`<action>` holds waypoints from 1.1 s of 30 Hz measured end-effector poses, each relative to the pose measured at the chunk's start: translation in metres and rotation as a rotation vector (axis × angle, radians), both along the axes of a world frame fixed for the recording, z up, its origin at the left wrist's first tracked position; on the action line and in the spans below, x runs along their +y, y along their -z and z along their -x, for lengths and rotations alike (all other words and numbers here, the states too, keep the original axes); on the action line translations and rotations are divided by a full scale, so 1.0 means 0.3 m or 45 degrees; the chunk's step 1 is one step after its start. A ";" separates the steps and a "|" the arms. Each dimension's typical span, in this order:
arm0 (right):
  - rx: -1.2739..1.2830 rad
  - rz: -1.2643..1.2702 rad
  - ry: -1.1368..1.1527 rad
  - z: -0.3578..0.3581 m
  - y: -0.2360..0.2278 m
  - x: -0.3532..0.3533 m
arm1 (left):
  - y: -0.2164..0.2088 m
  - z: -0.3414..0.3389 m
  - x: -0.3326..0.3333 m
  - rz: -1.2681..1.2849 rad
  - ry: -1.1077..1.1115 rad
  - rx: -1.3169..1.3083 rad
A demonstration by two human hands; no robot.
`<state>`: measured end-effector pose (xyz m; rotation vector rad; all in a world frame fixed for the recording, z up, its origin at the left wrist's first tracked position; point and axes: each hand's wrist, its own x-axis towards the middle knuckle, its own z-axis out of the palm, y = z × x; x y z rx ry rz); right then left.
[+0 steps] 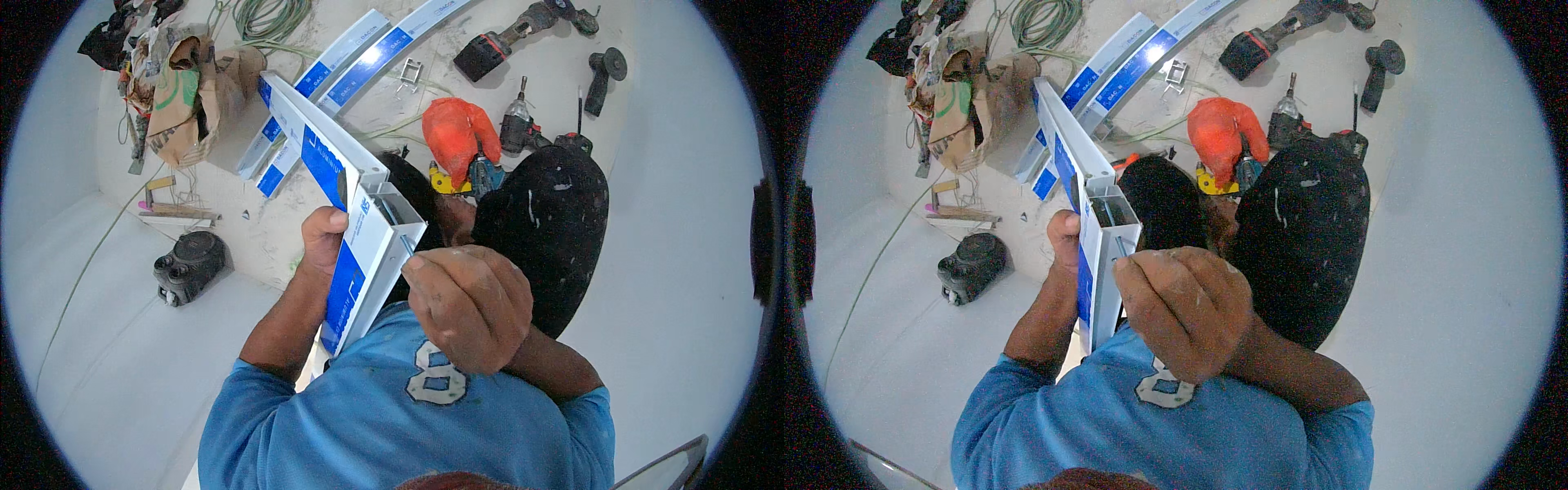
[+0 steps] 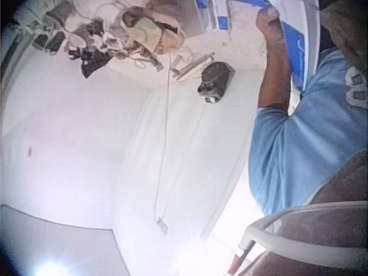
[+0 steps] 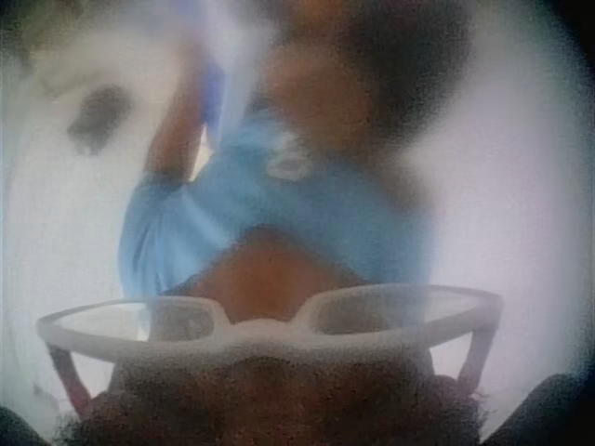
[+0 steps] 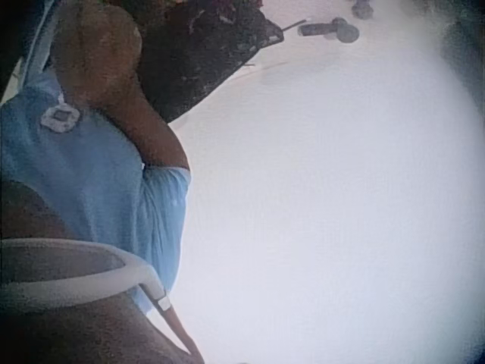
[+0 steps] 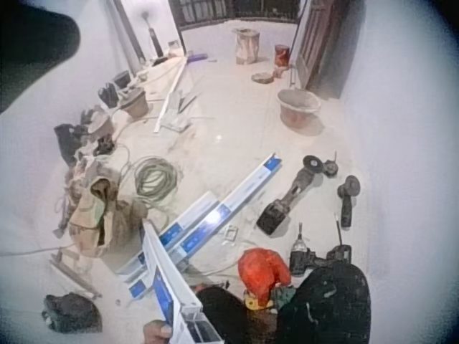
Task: The person sits on the floor and assembles aluminum extrusion profiles. They peel protective film from the profiles, align them, and use a cordless drill to fasten them together with screws.
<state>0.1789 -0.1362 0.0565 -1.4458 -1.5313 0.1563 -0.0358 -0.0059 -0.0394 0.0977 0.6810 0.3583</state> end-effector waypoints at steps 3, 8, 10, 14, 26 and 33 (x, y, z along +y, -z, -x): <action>0.019 -0.045 -0.032 -0.004 0.010 0.004 | 0.014 0.024 -0.004 -0.039 0.012 0.028; 0.153 -0.037 -0.042 -0.014 -0.009 0.006 | 0.034 0.055 -0.010 -0.035 0.026 0.037; 0.140 -0.046 -0.039 -0.014 -0.004 0.009 | 0.022 0.055 -0.011 -0.087 0.042 0.154; 0.134 -0.097 0.011 0.003 0.038 0.007 | -0.010 0.028 -0.015 -0.084 0.028 0.224; 0.054 0.196 -0.058 -0.023 0.025 -0.009 | 0.002 0.048 -0.009 -0.066 0.085 0.084; 0.539 0.671 -0.033 -0.022 -0.024 0.101 | -0.042 -0.037 -0.022 -0.052 0.003 0.106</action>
